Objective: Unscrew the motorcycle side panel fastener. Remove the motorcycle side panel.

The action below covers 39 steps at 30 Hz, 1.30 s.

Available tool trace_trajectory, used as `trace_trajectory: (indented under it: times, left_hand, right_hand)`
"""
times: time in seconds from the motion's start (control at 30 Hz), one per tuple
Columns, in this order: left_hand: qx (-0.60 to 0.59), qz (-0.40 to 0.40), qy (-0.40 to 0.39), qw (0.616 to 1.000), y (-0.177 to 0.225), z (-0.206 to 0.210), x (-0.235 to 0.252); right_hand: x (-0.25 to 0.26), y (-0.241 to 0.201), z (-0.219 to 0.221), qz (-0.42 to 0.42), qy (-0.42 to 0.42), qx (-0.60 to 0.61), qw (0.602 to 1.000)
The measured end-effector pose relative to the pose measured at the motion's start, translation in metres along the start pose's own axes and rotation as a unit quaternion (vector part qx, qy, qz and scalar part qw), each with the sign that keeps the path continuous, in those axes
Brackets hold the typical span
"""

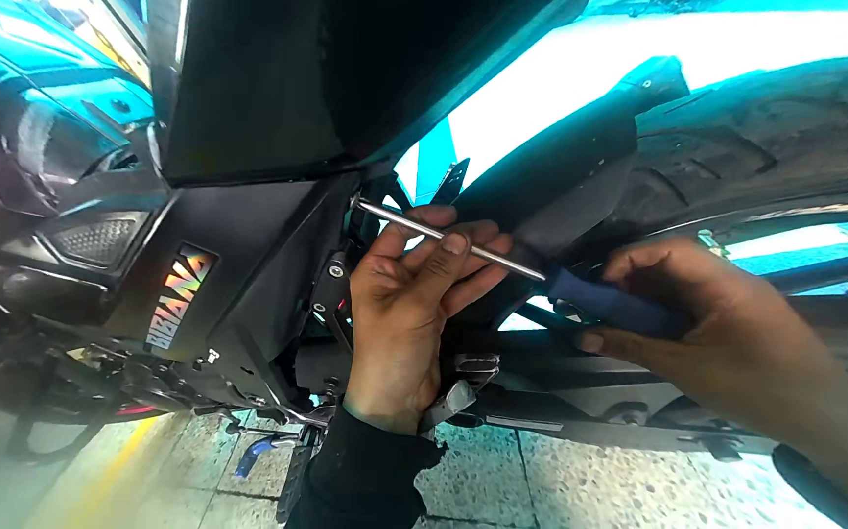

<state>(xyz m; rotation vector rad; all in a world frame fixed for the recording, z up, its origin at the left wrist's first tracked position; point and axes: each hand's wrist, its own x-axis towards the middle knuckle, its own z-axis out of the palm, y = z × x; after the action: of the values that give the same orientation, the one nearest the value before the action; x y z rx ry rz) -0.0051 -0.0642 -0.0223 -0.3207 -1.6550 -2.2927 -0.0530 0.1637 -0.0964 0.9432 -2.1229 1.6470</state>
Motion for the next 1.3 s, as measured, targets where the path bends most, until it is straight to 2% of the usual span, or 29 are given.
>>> trace_trajectory:
  times: [0.1, 0.13, 0.17, 0.3, 0.37, 0.47, 0.53, 0.6, 0.7, 0.8, 0.87, 0.93, 1.03, 1.17, 1.23, 1.3]
  left_hand:
    - [-0.030, 0.000, 0.009, 1.000, 0.000, -0.001, 0.004]
    - [-0.037, 0.001, 0.007, 0.999, 0.000, -0.001, 0.005]
    - [-0.043, 0.001, 0.002, 0.999, -0.001, -0.001, 0.006]
    - [-0.041, 0.005, -0.027, 0.999, 0.000, -0.005, 0.005]
    - [-0.027, 0.009, -0.021, 0.999, 0.000, -0.006, 0.002]
    - [-0.058, 0.023, -0.001, 0.998, -0.003, -0.006, 0.005]
    - [-0.058, 0.022, -0.007, 0.998, -0.002, -0.007, 0.003]
    - [-0.052, 0.019, -0.004, 0.998, -0.001, -0.006, 0.001]
    - [-0.044, 0.009, -0.015, 0.999, 0.000, -0.006, 0.001]
    - [-0.057, 0.014, 0.014, 0.998, -0.001, -0.003, 0.005]
    - [-0.068, 0.019, 0.040, 0.997, -0.002, 0.000, 0.008]
    - [-0.080, 0.021, 0.046, 0.996, -0.003, -0.001, 0.008]
    - [-0.090, 0.025, 0.031, 0.995, -0.002, -0.005, 0.008]
    - [-0.097, 0.035, -0.007, 0.995, -0.003, -0.008, 0.008]
    - [-0.112, 0.042, 0.018, 0.993, -0.003, -0.008, 0.008]
    - [-0.110, 0.045, 0.043, 0.992, -0.004, -0.006, 0.007]
  right_hand:
    - [-0.001, -0.002, -0.013, 0.116, -0.083, 0.087, 0.986]
    - [-0.001, -0.004, -0.015, 0.144, -0.083, 0.109, 0.980]
    - [-0.001, -0.005, -0.015, 0.150, -0.071, 0.108, 0.980]
    - [-0.002, -0.001, -0.004, 0.033, -0.002, 0.042, 0.999]
    - [-0.003, -0.002, 0.004, 0.014, 0.028, 0.034, 0.999]
    - [-0.005, -0.004, -0.001, 0.071, -0.013, 0.025, 0.997]
    - [-0.005, -0.003, -0.011, 0.139, -0.073, 0.080, 0.984]
    - [-0.003, -0.002, -0.013, 0.168, -0.080, 0.114, 0.976]
    - [-0.005, 0.003, -0.009, 0.053, -0.021, 0.027, 0.998]
    - [0.000, 0.002, -0.002, -0.036, 0.047, -0.043, 0.997]
    - [0.002, 0.003, -0.005, -0.033, 0.038, -0.077, 0.996]
    - [0.001, 0.002, -0.013, 0.000, -0.031, -0.094, 0.995]
    - [0.004, 0.000, -0.022, 0.026, -0.101, -0.045, 0.993]
    - [0.004, 0.000, -0.016, -0.012, -0.050, -0.019, 0.998]
    - [0.002, -0.002, -0.002, -0.024, -0.003, -0.017, 1.000]
    - [0.001, -0.002, 0.005, -0.015, 0.009, -0.064, 0.998]
